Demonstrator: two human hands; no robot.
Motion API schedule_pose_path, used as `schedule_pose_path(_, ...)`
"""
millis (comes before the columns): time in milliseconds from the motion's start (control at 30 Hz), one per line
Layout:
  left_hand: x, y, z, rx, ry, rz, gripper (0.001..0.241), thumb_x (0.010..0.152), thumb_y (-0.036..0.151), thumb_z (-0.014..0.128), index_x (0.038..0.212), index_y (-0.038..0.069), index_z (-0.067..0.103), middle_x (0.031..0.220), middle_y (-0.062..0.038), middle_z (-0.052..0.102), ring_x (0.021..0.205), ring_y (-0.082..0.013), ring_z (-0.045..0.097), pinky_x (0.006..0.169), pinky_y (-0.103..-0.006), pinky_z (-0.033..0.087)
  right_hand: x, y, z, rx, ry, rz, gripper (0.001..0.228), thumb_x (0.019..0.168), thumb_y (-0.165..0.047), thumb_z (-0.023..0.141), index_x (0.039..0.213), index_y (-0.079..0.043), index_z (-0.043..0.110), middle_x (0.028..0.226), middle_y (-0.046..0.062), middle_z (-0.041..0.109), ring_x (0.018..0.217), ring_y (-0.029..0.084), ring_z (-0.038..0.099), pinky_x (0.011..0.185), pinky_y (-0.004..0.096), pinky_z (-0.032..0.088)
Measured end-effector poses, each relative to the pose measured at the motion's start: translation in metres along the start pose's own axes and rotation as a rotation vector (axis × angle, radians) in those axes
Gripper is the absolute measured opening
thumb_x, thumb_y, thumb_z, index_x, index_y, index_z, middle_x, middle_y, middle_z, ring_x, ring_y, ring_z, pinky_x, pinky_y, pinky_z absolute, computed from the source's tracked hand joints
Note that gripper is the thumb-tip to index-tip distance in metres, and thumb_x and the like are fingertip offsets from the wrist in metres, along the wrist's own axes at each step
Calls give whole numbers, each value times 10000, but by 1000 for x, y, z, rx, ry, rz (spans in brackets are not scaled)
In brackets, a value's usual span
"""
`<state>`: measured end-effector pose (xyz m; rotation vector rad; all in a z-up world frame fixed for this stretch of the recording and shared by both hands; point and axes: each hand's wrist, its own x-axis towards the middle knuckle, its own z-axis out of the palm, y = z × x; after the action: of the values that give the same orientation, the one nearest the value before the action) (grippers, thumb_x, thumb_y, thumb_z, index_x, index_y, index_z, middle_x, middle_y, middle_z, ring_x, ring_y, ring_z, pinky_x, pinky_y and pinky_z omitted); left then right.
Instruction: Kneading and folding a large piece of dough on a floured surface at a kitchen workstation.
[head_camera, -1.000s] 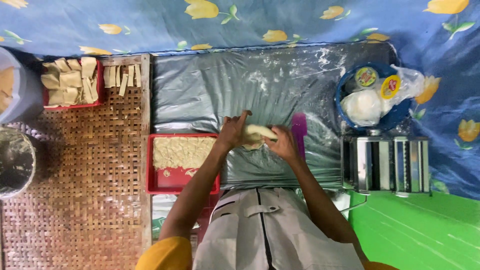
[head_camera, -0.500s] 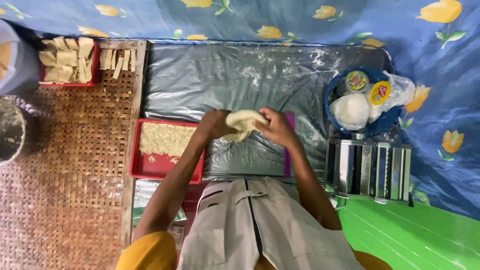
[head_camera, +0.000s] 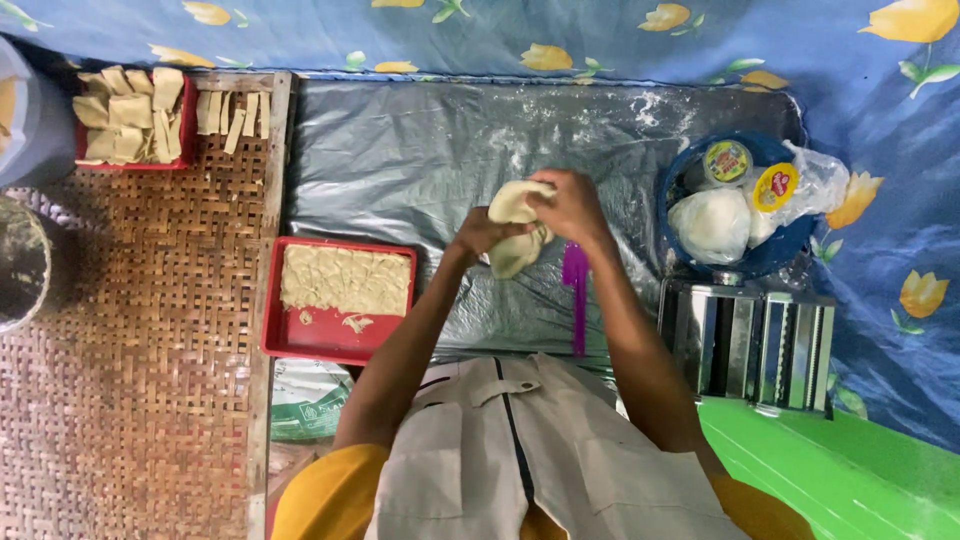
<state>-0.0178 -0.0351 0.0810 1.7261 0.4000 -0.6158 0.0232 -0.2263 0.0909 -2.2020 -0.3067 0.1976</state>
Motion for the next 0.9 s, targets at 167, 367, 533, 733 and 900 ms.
schedule_pose_path(167, 52, -53, 5, -420, -85, -122, 442, 680, 318, 878, 991, 37, 739, 864, -127, 695, 869, -296, 700, 796, -370, 536, -29, -33, 23, -106, 68, -63, 293, 820, -226, 779, 1104, -153, 781, 961, 91, 776, 941, 336, 744, 853, 432, 581)
schedule_pose_path(367, -15, 43, -10, -436, -32, -258, 871, 945, 698, 425, 1473, 8, 489, 1459, -274, 524, 1401, -445, 455, 1174, -513, 353, -68, -69, 40, -42, 133, -60, 298, 859, -161, 667, 1123, -34, 726, 1064, 199, 731, 975, 370, 690, 950, 496, 522)
schedule_pose_path(533, 36, -18, -8, 243, 36, 66, 1005, 937, 879, 262, 1293, 26, 656, 1365, -258, 593, 1443, -400, 376, 1244, -481, 247, -75, -40, 68, -129, 152, -47, 330, 861, -40, 655, 1179, 14, 721, 1091, 208, 701, 874, 360, 703, 748, 467, 599)
schedule_pose_path(733, 75, -36, -18, 223, 413, 213, 433, 926, 478, 580, 1118, 127, 747, 1011, -152, 695, 1052, -381, 676, 961, -506, 501, -41, -4, 88, -207, 118, 15, 208, 877, -276, 682, 1015, -142, 761, 909, 45, 782, 912, 293, 761, 821, 455, 568)
schedule_pose_path(900, 65, -5, 16, 402, 773, 447, 288, 1016, 257, 501, 1094, 48, 683, 1041, -221, 663, 1004, -449, 642, 888, -536, 499, 19, -2, 100, -202, 826, -55, 207, 899, -17, 622, 1088, -92, 661, 946, 117, 671, 890, 368, 682, 809, 464, 527)
